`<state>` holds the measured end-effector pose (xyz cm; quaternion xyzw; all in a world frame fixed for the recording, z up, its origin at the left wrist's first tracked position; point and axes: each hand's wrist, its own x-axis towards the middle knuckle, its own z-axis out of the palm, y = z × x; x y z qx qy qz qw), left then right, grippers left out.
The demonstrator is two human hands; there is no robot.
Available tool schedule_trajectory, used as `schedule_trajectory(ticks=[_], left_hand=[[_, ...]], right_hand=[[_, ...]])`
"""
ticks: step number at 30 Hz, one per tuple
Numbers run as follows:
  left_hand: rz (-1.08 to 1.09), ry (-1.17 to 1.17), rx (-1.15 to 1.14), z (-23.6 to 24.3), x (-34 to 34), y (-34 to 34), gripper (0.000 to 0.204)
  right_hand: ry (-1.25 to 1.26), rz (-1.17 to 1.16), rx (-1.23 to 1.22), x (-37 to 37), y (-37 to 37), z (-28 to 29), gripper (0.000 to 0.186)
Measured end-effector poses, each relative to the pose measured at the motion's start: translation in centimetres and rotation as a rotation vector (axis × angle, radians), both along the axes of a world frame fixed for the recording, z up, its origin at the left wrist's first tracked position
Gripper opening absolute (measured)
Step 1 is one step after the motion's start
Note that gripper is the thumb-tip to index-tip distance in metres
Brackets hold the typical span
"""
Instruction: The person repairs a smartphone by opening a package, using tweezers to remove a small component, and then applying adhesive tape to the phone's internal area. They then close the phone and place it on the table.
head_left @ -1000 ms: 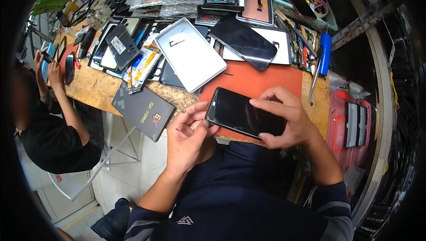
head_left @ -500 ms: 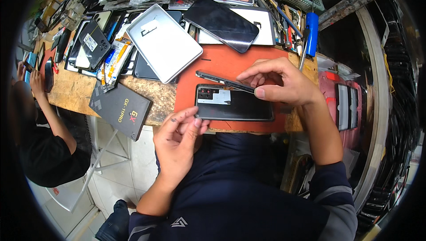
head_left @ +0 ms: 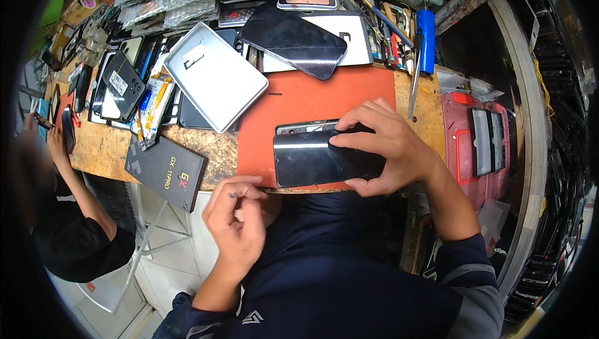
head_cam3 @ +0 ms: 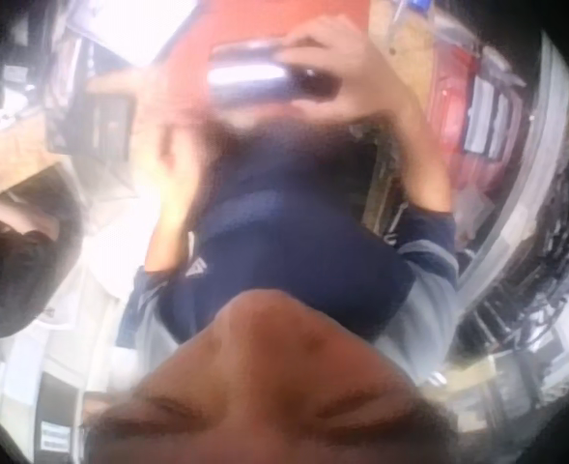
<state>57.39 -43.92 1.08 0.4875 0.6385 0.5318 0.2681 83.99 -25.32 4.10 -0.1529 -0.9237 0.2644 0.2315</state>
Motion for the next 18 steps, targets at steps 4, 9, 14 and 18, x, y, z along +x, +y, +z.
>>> schedule_trajectory(ticks=[4,9,14,18], left_hand=[[0.014,0.283,0.015,3.4,-2.2,2.0,0.004],[-0.148,1.046,0.239,5.8,-4.7,9.3,0.015],[-0.365,1.365,0.187,4.8,-3.3,14.5,0.014],[-0.414,1.461,0.147,3.7,-2.2,16.1,0.012]], right_hand=[[-0.009,-0.019,0.002,0.1,0.2,-0.3,0.064],[0.024,-0.075,-0.006,-0.3,-0.1,-1.1,0.068],[-0.098,-0.1,0.085,0.2,-0.6,-0.5,0.068],[-0.07,-0.114,0.129,1.7,0.2,-0.7,0.062]])
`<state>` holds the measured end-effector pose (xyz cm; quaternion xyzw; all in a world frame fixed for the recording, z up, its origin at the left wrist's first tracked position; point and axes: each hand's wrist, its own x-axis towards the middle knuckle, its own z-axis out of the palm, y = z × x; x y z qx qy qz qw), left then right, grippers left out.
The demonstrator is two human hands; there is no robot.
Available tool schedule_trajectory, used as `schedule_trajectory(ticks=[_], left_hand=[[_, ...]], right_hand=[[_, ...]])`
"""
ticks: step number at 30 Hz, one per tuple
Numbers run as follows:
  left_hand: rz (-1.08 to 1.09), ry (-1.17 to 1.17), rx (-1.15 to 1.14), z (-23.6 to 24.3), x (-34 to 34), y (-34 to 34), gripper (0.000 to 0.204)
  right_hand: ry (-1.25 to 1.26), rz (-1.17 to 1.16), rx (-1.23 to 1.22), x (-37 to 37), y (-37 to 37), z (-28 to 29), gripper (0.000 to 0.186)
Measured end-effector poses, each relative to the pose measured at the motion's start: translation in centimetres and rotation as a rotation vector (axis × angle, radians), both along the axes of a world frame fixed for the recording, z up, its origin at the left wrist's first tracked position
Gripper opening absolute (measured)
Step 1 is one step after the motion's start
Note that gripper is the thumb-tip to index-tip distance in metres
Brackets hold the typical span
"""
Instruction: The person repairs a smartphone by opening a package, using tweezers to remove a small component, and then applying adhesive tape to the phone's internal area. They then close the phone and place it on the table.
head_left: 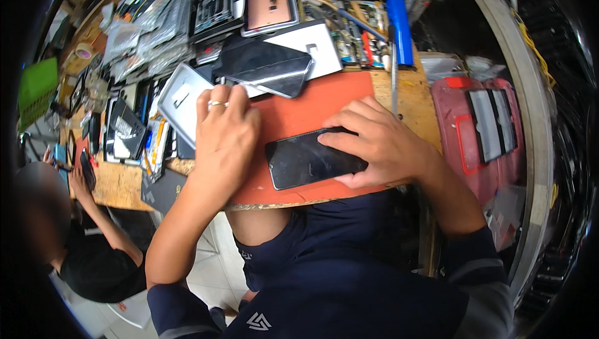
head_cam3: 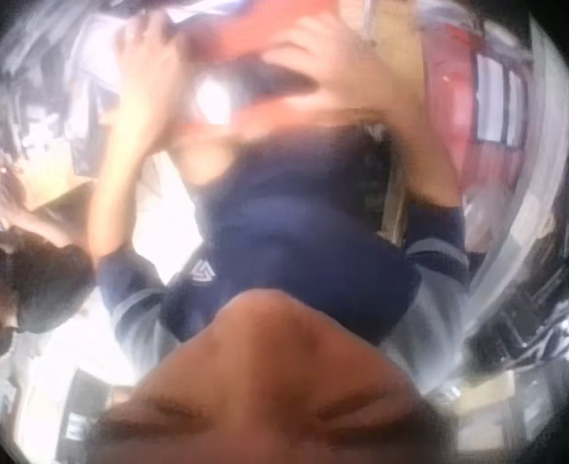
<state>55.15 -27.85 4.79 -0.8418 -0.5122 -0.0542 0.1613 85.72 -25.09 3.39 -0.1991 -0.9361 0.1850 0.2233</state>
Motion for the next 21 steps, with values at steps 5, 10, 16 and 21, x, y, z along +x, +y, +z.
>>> schedule_trajectory(ticks=[5,10,16,21], left_hand=[[-0.052,-0.075,-0.108,0.4,-1.4,0.8,0.017],[-0.091,-0.431,-0.069,4.7,0.6,-0.1,0.019],[0.103,-0.875,-0.243,2.7,-0.4,-10.3,0.016],[-0.005,-0.761,-0.166,-2.0,1.2,-10.6,0.018]], right_hand=[[0.041,-0.104,0.094,2.0,2.3,-0.1,0.058],[0.03,-0.318,0.145,3.2,0.0,-0.5,0.06],[0.366,-0.792,-0.134,7.3,-4.9,0.8,0.03],[0.127,-0.719,-0.2,6.8,-8.0,0.9,0.025]])
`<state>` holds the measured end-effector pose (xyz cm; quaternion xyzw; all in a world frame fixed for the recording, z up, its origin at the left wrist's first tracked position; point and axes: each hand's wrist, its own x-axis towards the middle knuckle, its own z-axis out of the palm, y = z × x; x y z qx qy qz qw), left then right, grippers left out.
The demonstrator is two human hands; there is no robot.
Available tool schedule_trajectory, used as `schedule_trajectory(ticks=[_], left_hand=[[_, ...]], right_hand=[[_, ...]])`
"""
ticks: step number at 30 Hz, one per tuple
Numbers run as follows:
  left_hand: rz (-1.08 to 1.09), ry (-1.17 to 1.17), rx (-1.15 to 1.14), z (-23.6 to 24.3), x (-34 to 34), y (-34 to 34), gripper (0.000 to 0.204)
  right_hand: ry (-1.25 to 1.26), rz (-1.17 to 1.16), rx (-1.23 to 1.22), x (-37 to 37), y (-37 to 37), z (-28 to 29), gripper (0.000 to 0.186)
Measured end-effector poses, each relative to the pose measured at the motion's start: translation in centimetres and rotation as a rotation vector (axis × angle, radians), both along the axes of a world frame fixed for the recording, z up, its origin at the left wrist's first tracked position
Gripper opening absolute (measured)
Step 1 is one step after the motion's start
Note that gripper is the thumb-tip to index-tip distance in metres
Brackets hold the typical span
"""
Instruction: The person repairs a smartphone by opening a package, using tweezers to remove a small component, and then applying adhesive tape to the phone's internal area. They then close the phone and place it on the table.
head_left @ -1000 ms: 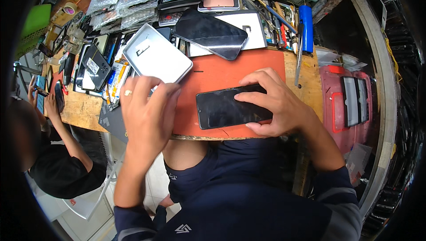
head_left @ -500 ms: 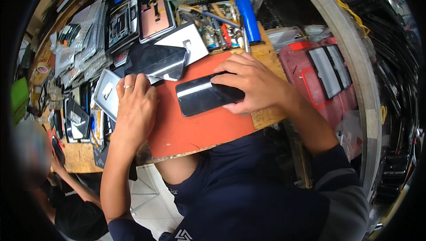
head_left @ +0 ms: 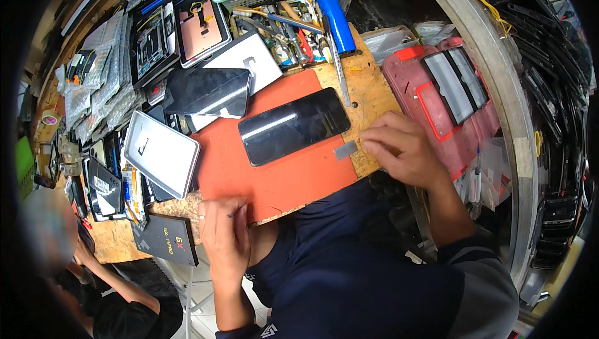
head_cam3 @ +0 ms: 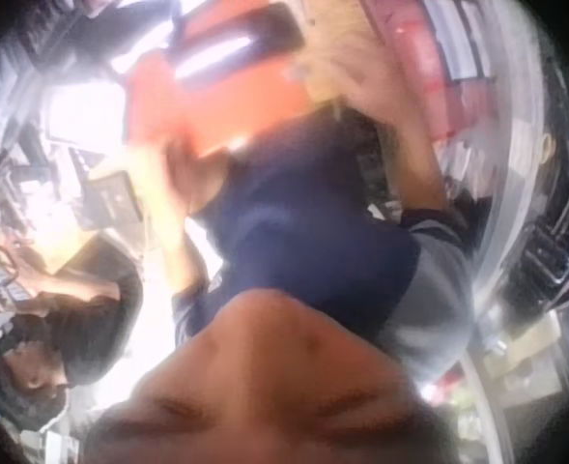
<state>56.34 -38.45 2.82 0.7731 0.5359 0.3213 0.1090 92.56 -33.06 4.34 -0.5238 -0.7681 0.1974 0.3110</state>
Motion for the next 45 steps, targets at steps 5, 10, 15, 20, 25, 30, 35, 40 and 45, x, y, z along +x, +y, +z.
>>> schedule_trajectory(ticks=[5,10,15,20,25,30,35,40,45], left_hand=[[-0.043,0.044,0.027,-0.8,0.0,1.8,0.021],[0.022,-0.05,0.068,-1.1,-0.5,0.9,0.026],[0.105,-0.112,0.115,0.8,-1.8,-3.8,0.033],[-0.872,-0.775,-0.756,4.1,-0.6,-5.7,0.036],[-1.073,-0.781,-0.524,3.5,2.3,-9.7,0.022],[-0.613,-0.435,-0.1,7.4,-3.3,-0.6,0.014],[-0.938,-0.861,-0.765,1.2,-2.6,-6.1,0.029],[-0.049,-0.078,-0.05,-9.0,-3.5,-11.2,0.015],[0.159,-0.037,0.026,-12.1,-3.3,-14.2,0.015]], right_hand=[[-0.06,0.097,-0.133,-1.6,0.1,-0.6,0.02],[0.068,0.099,-0.261,-2.5,0.5,-0.4,0.012],[0.166,0.173,0.02,-5.0,0.4,-1.3,0.014],[0.015,0.374,0.223,-6.9,1.6,-3.1,0.019],[-0.085,0.376,0.251,-7.2,1.1,-3.0,0.019],[-0.102,0.394,0.224,-7.9,1.8,-2.5,0.016],[-0.119,0.398,0.307,-7.8,1.9,-3.2,0.016],[-0.184,0.306,0.406,-7.1,1.8,-3.1,0.025],[-0.157,0.335,0.286,-8.5,2.1,-2.7,0.032]])
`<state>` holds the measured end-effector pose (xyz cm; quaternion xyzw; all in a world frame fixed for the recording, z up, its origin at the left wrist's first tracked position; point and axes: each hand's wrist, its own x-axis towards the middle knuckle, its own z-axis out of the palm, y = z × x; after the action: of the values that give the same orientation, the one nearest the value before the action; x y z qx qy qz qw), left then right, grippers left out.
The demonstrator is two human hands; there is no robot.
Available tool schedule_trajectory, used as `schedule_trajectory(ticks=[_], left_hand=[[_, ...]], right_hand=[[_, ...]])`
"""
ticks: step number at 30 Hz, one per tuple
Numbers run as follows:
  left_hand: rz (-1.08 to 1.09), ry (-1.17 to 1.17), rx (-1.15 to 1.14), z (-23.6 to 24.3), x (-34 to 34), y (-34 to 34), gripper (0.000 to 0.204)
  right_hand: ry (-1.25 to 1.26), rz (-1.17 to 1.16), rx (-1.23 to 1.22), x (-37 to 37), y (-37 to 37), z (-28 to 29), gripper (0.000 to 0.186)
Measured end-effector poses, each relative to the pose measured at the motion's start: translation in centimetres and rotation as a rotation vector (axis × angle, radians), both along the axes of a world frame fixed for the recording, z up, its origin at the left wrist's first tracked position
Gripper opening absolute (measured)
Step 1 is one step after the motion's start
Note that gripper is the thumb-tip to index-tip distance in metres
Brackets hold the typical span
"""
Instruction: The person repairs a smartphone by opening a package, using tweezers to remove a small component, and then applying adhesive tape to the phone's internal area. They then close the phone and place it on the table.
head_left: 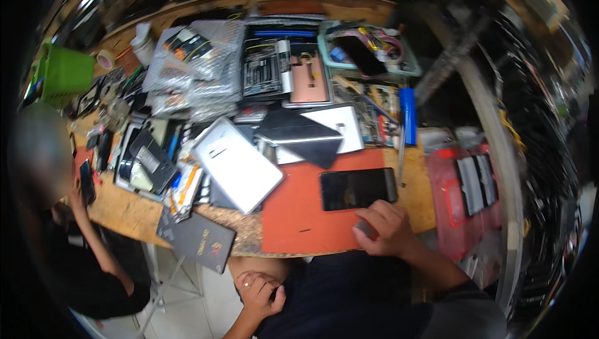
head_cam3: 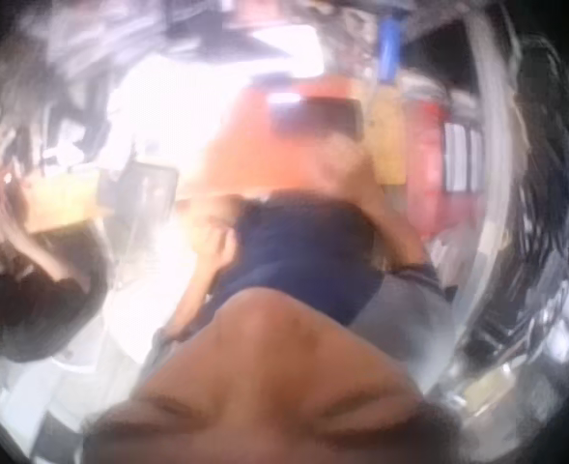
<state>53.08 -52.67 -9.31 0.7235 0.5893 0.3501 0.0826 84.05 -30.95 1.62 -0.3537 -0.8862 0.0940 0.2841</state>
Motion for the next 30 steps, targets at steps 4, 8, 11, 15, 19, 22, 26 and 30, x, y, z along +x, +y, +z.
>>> schedule_trajectory(ticks=[4,8,11,15,19,22,26,30], left_hand=[[0.051,0.065,0.012,0.6,-0.3,1.4,0.011],[0.117,0.235,-0.089,1.8,0.2,2.2,0.013],[-0.064,0.149,-0.459,1.7,3.5,5.1,0.015],[-0.312,-0.309,-0.055,-0.8,13.0,12.1,0.024],[-0.375,-0.181,-0.131,0.6,16.4,16.5,0.025],[-0.29,-0.104,-0.15,-0.8,13.7,19.3,0.025],[-0.211,-0.065,-0.178,-1.8,10.2,20.9,0.025],[-0.219,-0.092,-0.162,-1.7,11.6,20.9,0.026]], right_hand=[[-0.045,-0.063,0.042,0.5,-1.2,-0.6,0.033],[-0.084,-0.105,0.016,0.3,-1.7,-0.8,0.034],[-0.104,-0.107,0.001,0.3,-1.4,-0.5,0.035],[-0.058,-0.056,0.015,1.0,-1.0,-0.8,0.037],[0.1,-0.155,0.054,2.0,-1.6,-0.4,0.032],[0.096,-0.197,0.091,-2.2,0.3,4.4,0.013],[-0.025,0.056,-0.003,-11.5,7.0,10.0,0.014],[-0.175,0.377,-0.061,-20.6,13.8,9.3,0.01]])
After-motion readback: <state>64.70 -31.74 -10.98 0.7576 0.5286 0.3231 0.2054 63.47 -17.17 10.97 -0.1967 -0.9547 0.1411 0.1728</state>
